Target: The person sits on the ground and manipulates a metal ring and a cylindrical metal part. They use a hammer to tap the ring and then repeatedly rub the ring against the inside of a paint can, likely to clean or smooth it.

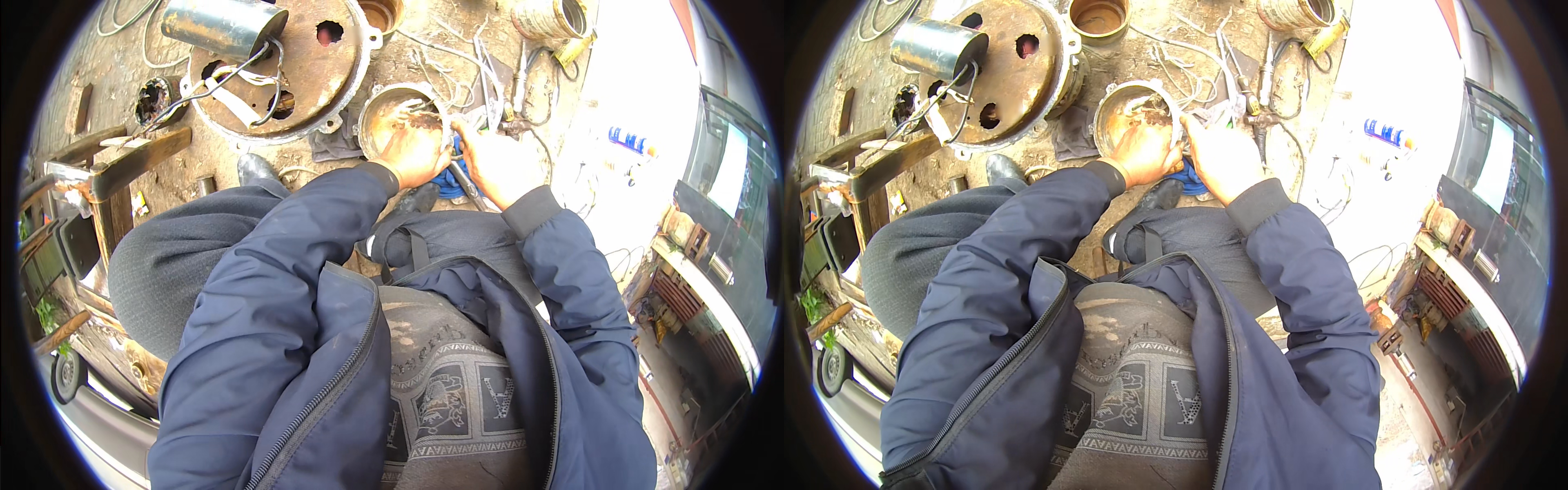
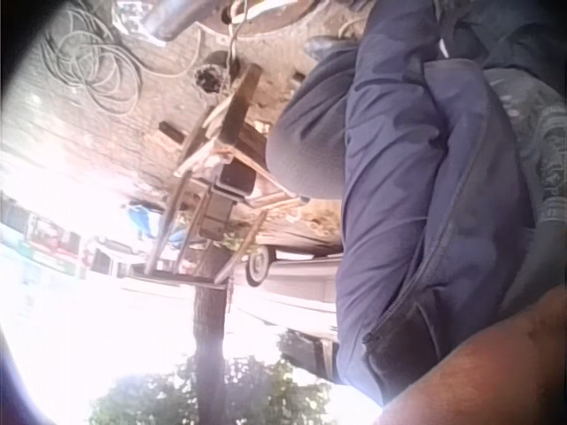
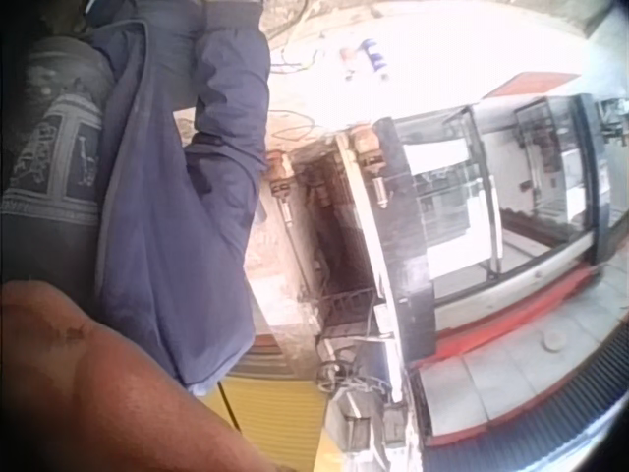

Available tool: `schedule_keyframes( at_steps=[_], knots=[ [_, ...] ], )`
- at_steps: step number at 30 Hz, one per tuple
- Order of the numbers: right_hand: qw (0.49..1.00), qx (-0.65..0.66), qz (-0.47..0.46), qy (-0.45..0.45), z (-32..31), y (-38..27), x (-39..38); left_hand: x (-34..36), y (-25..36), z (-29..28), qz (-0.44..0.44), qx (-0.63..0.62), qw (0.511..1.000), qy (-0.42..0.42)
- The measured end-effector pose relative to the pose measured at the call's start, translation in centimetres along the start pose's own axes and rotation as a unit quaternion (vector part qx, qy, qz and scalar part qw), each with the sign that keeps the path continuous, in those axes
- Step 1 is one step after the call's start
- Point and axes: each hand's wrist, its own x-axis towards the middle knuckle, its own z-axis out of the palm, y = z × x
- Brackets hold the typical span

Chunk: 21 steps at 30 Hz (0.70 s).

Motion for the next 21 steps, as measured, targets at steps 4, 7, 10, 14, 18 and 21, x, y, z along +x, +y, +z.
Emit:
schedule_keyframes(
  at_steps=[4,7,10,14,18,21],
  knots=[
    [0.997,-0.072,-0.023,0.013,1.2,0.9,0.9,-0.2,-0.3,0.3,0.038,0.044,0.998,0.008],
    [0.991,-0.1,-0.084,0.028,1.9,1.9,3.9,-0.4,-0.3,0.3,0.024,0.002,0.998,0.052],
    [0.988,-0.095,-0.123,-0.003,1.9,3.1,6.7,-0.5,-0.5,-0.1,0.026,0.028,0.999,0.012],
    [0.979,-0.066,-0.193,0.022,0.1,4.3,7.4,-0.5,-0.6,-0.1,0.027,0.016,0.999,0.014],
    [0.984,-0.071,-0.139,-0.089,-0.9,3.1,8.7,-0.4,-1.0,0.0,0.038,-0.011,0.999,0.031],
    [0.979,-0.008,-0.201,-0.034,-0.8,2.2,11.4,-0.6,-1.3,0.1,0.05,0.013,0.999,0.017]
  ],
)
